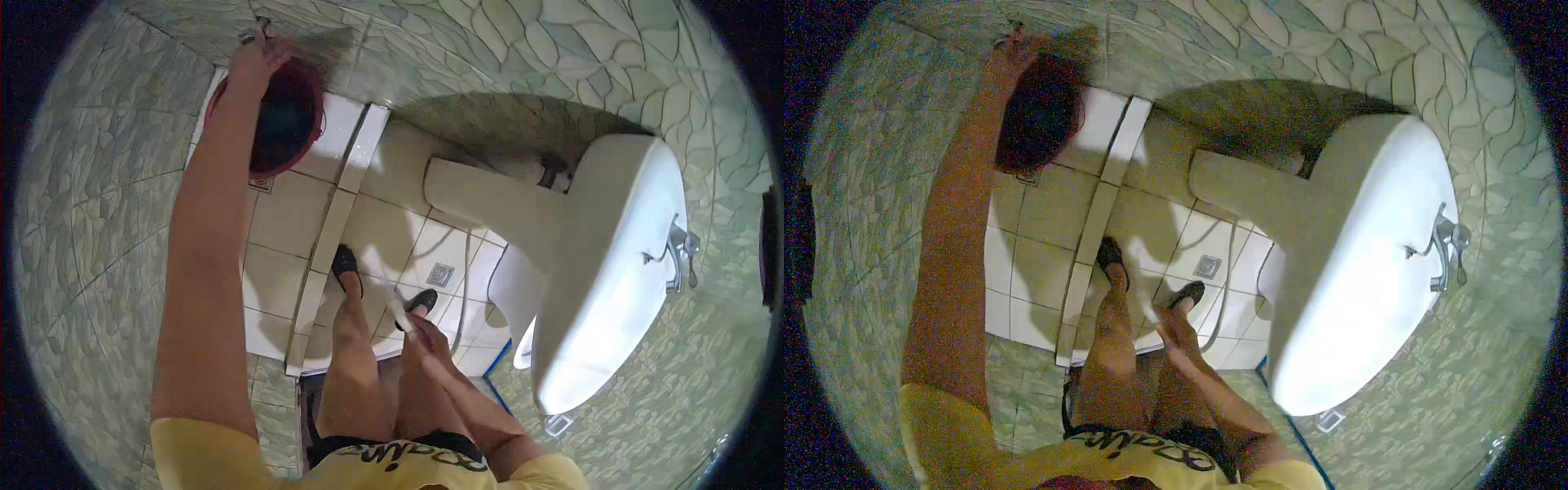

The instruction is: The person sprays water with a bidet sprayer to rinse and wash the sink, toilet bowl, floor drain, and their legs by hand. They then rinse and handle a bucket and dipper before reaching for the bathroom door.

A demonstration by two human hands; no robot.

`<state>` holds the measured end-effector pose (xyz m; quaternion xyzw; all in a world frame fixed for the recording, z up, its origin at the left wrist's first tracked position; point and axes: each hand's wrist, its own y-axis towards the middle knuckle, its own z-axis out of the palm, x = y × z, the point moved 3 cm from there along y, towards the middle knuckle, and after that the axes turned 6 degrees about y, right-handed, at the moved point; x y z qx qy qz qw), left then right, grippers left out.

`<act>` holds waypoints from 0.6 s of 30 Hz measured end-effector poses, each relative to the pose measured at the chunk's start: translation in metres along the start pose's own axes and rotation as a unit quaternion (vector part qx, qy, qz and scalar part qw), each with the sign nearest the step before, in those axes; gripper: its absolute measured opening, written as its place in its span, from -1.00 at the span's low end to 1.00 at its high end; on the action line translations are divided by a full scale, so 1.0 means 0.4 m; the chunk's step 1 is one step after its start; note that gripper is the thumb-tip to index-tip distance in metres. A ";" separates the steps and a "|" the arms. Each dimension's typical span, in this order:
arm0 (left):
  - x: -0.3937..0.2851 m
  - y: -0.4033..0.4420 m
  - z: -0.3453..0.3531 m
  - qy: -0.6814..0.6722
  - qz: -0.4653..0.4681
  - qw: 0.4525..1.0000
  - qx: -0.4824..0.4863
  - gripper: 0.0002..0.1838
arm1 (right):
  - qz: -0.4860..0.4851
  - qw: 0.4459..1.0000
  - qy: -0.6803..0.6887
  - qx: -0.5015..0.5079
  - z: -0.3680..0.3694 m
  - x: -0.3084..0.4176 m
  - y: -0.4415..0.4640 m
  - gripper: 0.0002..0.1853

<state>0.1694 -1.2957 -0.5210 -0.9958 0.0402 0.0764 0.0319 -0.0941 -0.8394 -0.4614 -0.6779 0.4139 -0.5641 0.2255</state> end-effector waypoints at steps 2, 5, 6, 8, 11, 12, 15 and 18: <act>0.011 -0.083 0.023 -0.489 -0.135 0.861 0.041 -0.44 | 0.051 0.997 0.029 -0.040 0.004 0.023 0.025 -0.62; 0.013 -0.299 0.135 -0.536 -0.122 0.832 0.069 -0.47 | -0.022 0.977 0.170 -0.126 0.010 0.109 0.057 -0.66; 0.009 -0.408 0.188 -0.611 -0.213 0.747 0.151 -0.49 | -0.087 0.975 0.179 -0.099 0.029 0.063 0.092 -0.66; 0.016 -0.635 0.277 -0.644 -0.344 0.631 0.261 -0.49 | -0.153 0.967 0.192 -0.073 0.035 0.072 0.103 -0.66; 0.026 -0.937 0.389 -0.627 -0.416 0.557 0.351 -0.46 | -0.255 0.961 0.077 -0.076 0.008 0.209 0.123 -0.60; 0.022 -0.968 0.409 -0.650 -0.415 0.518 0.371 -0.46 | -0.255 0.958 0.071 -0.114 -0.013 0.248 0.149 -0.60; -0.126 -0.900 0.295 -0.612 -0.418 0.590 0.320 -0.52 | -0.201 0.945 0.244 -0.081 -0.006 0.363 0.190 -0.62; -0.222 -0.749 0.261 -0.686 -0.349 0.590 0.245 -0.62 | -0.177 0.951 0.253 0.032 0.064 0.308 0.163 -0.63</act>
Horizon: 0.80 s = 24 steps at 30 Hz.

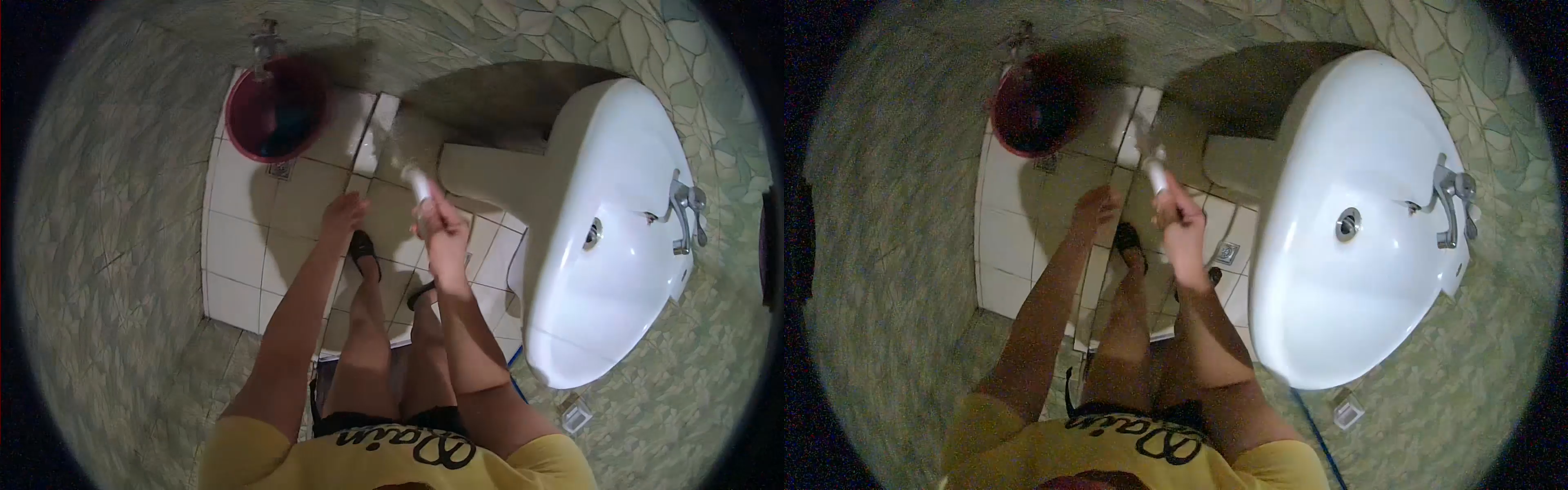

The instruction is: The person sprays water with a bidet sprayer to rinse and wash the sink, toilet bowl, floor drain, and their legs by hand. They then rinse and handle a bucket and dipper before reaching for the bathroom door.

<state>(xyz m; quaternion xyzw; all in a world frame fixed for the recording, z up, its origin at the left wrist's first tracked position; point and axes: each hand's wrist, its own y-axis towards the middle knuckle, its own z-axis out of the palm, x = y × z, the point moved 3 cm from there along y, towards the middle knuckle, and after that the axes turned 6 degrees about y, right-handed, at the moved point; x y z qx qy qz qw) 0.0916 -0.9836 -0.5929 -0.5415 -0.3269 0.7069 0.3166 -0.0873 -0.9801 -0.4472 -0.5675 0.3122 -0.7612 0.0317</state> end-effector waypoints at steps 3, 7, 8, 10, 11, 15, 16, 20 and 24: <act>-0.028 0.011 0.060 -0.038 0.063 0.997 0.002 -0.70 | -0.013 0.981 -0.154 0.122 0.012 -0.100 -0.137 -0.71; 0.064 0.016 0.064 0.008 -0.039 0.998 0.051 -0.80 | 0.034 0.981 -0.182 0.059 -0.083 -0.104 -0.132 -0.70; 0.102 0.017 0.053 0.105 -0.098 0.989 0.038 -0.76 | -0.001 0.994 -0.103 0.039 -0.119 -0.090 -0.077 -0.68; 0.240 0.040 -0.020 0.154 -0.115 0.980 0.055 -0.69 | 0.057 0.969 -0.242 0.001 -0.164 -0.020 0.017 -0.66; 0.319 0.042 -0.093 0.124 -0.088 0.984 0.093 -0.68 | 0.095 0.992 -0.083 -0.022 -0.211 -0.088 0.036 -0.67; 0.366 -0.150 -0.224 0.116 -0.131 0.985 0.009 -0.69 | 0.138 0.990 -0.035 0.009 -0.309 -0.224 -0.125 -0.67; 0.342 -0.202 -0.229 0.130 -0.148 0.980 -0.023 -0.70 | 0.146 0.988 -0.046 0.015 -0.334 -0.248 -0.196 -0.67; 0.178 -0.356 -0.160 0.183 -0.169 0.959 -0.137 -0.68 | 0.165 0.979 0.045 -0.113 -0.559 -0.225 -0.313 -0.66; 0.002 -0.360 -0.171 0.251 0.188 0.930 -0.192 -0.72 | 0.026 0.939 0.173 -0.297 -0.831 -0.116 -0.248 -0.65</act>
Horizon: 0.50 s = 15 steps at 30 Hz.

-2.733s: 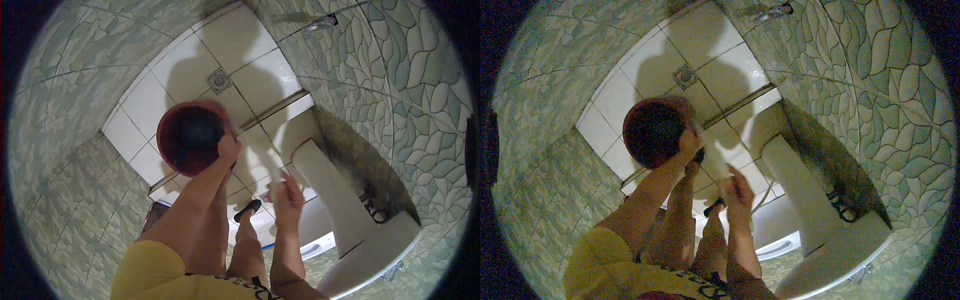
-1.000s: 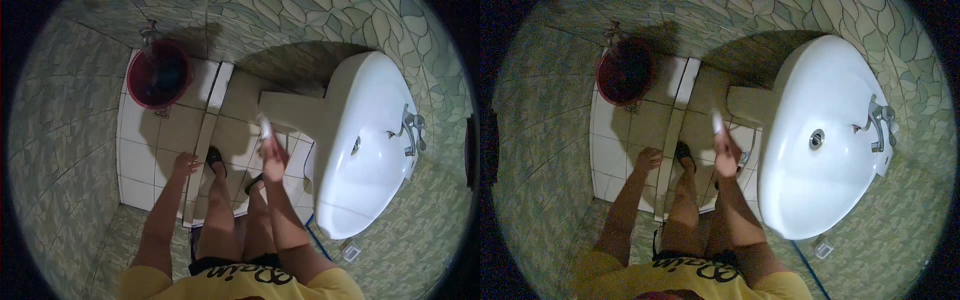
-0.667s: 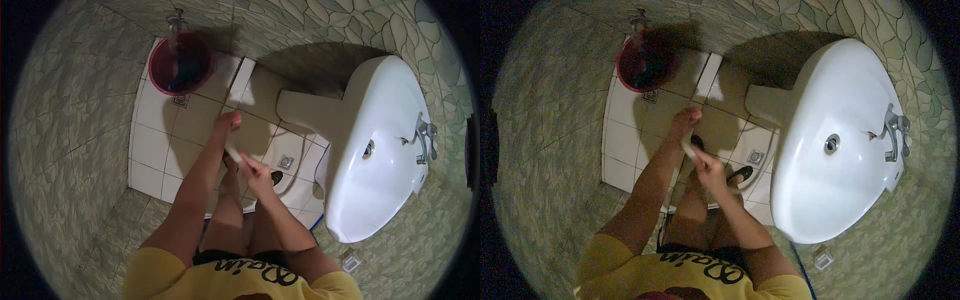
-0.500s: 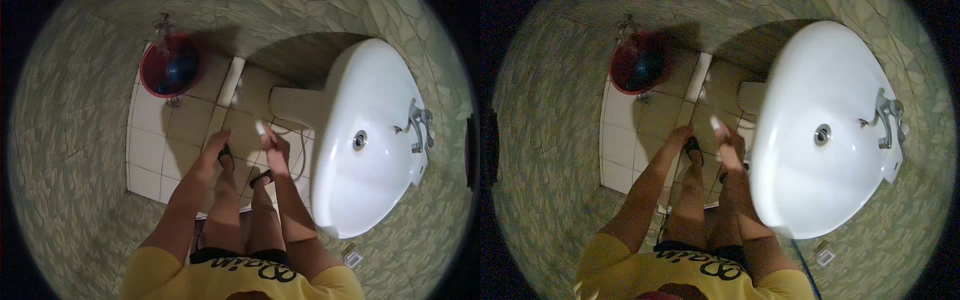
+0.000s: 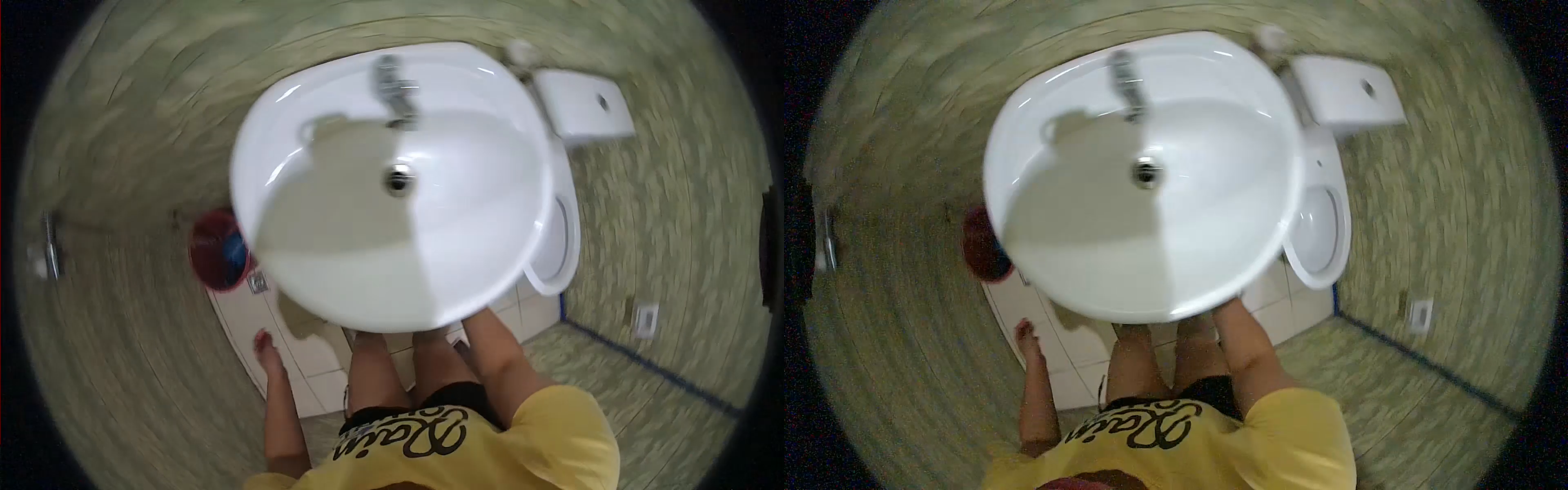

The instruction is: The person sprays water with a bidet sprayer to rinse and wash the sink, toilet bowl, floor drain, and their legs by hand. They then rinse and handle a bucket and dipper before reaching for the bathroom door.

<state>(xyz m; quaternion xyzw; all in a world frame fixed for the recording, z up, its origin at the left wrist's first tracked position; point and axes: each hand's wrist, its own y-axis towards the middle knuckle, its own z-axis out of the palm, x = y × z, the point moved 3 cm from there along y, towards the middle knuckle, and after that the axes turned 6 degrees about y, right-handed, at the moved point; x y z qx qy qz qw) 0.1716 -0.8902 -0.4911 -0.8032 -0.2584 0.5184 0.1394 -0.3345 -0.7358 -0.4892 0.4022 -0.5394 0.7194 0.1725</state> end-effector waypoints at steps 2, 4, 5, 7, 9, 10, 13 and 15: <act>-0.230 -0.036 0.009 0.058 0.182 0.979 -0.077 -0.65 | -0.057 0.992 0.081 -0.079 -0.104 0.077 0.064 -0.64; -0.597 -0.246 0.102 0.176 0.241 0.947 -0.121 -0.55 | -0.066 0.972 0.132 -0.185 -0.261 0.126 0.067 -0.63; -0.684 -0.303 0.134 0.185 0.313 0.923 -0.123 -0.54 | -0.009 0.959 0.126 -0.253 -0.345 0.157 0.023 -0.68; -0.801 -0.421 0.199 0.182 0.388 0.893 -0.137 -0.53 | 0.026 0.928 0.228 -0.292 -0.510 0.164 -0.022 -0.67; -0.910 -0.570 0.289 0.241 0.544 0.796 -0.112 -0.53 | -0.012 0.954 0.204 -0.220 -0.586 0.227 -0.083 -0.67; -0.949 -0.640 0.342 0.197 0.559 0.804 -0.058 -0.56 | -0.018 0.962 0.203 -0.183 -0.600 0.273 -0.115 -0.65; -1.011 -0.633 0.528 0.188 0.666 0.722 -0.004 -0.61 | -0.042 0.977 0.181 -0.101 -0.527 0.473 -0.153 -0.64; -1.036 -0.651 0.700 0.175 0.651 0.732 0.101 -0.62 | -0.066 0.982 0.166 -0.064 -0.510 0.595 -0.201 -0.66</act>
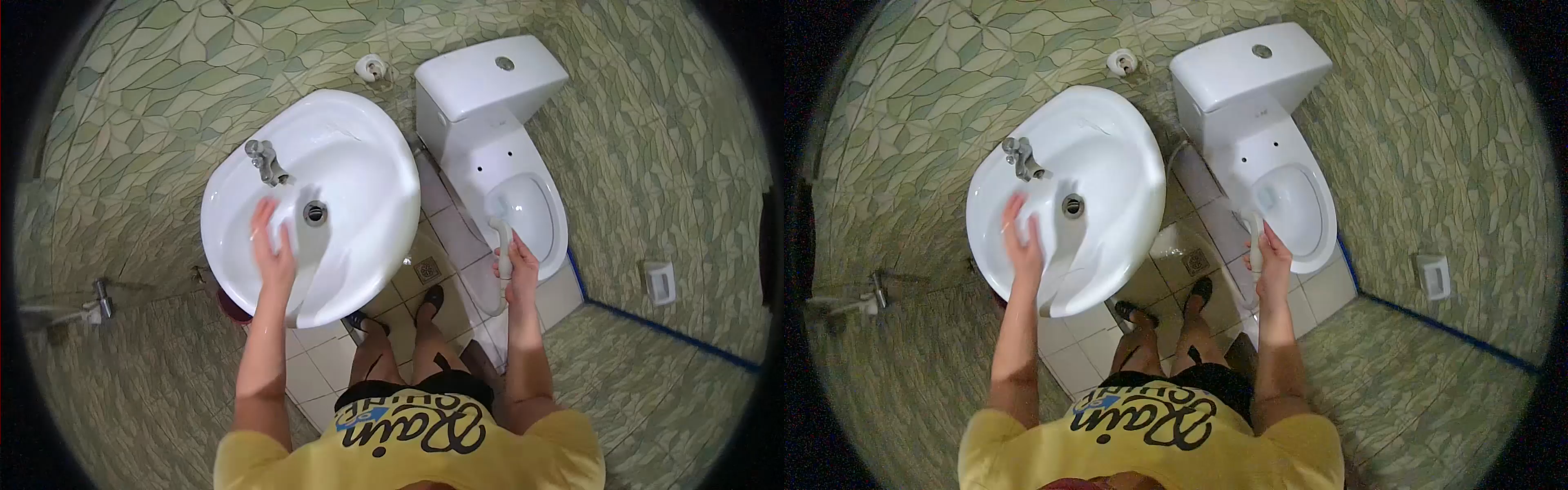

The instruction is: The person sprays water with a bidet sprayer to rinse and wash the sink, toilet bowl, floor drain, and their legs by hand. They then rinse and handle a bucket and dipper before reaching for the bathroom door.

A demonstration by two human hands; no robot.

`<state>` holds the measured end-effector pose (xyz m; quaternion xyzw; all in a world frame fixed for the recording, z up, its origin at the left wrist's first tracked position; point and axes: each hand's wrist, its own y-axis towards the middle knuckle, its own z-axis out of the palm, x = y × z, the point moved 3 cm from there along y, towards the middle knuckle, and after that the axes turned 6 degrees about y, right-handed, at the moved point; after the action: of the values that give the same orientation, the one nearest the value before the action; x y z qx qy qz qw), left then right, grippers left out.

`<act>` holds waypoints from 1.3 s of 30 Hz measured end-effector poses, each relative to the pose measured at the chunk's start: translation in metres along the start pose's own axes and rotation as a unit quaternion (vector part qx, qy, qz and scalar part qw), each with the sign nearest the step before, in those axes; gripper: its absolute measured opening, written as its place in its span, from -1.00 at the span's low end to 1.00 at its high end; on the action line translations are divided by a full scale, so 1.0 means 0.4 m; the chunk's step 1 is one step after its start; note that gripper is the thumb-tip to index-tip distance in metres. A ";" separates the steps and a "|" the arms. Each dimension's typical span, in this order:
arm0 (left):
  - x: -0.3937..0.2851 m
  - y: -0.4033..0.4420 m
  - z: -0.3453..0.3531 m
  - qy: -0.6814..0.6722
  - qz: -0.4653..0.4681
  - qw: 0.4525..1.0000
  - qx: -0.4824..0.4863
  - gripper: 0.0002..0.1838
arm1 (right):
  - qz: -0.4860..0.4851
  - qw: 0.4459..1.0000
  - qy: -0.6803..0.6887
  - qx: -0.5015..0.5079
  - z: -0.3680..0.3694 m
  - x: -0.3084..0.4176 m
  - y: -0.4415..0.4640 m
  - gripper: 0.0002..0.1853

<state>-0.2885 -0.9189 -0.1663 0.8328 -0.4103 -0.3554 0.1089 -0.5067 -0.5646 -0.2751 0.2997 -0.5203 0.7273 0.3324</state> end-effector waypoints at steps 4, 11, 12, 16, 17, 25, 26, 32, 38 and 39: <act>-0.032 0.194 0.227 0.041 0.103 0.990 0.088 -0.46 | -0.047 0.998 -0.005 0.040 0.041 0.110 -0.041 -0.63; -0.117 0.237 0.299 0.209 0.091 0.966 0.125 -0.39 | -0.058 0.997 0.041 0.041 -0.018 0.097 -0.057 -0.64; -0.115 0.237 0.310 0.208 0.092 0.965 0.129 -0.39 | -0.056 0.997 0.041 0.038 -0.020 0.101 -0.054 -0.64; -0.077 0.228 0.359 0.196 0.204 0.956 0.080 -0.56 | -0.080 0.995 0.034 0.042 0.004 0.126 -0.055 -0.61; -0.066 0.234 0.364 0.191 0.229 0.953 0.051 -0.63 | -0.075 0.995 0.036 0.046 0.020 0.136 -0.057 -0.60; -0.092 0.212 0.270 0.114 0.260 0.953 0.108 -0.79 | -0.095 0.975 0.113 0.168 0.177 0.249 -0.151 -0.62; -0.128 0.184 0.230 0.107 0.283 0.947 0.104 -0.80 | -0.086 0.981 0.062 0.160 0.226 0.282 -0.166 -0.62; -0.089 0.019 -0.018 0.098 0.194 0.964 0.154 -0.81 | 0.011 0.964 -0.015 0.266 0.536 0.279 -0.141 -0.64; 0.095 -0.036 -0.251 0.114 -0.060 0.987 0.098 -0.84 | 0.031 0.956 0.013 0.292 0.670 0.277 -0.065 -0.63; 0.125 -0.055 -0.275 0.108 -0.112 0.984 0.086 -0.84 | 0.036 0.954 0.010 0.297 0.701 0.266 -0.081 -0.63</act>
<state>-0.1797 -0.9550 -0.1223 0.9132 -0.3289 -0.2373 0.0400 -0.5197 -0.8066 -0.0958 0.3587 -0.2884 0.8633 0.2070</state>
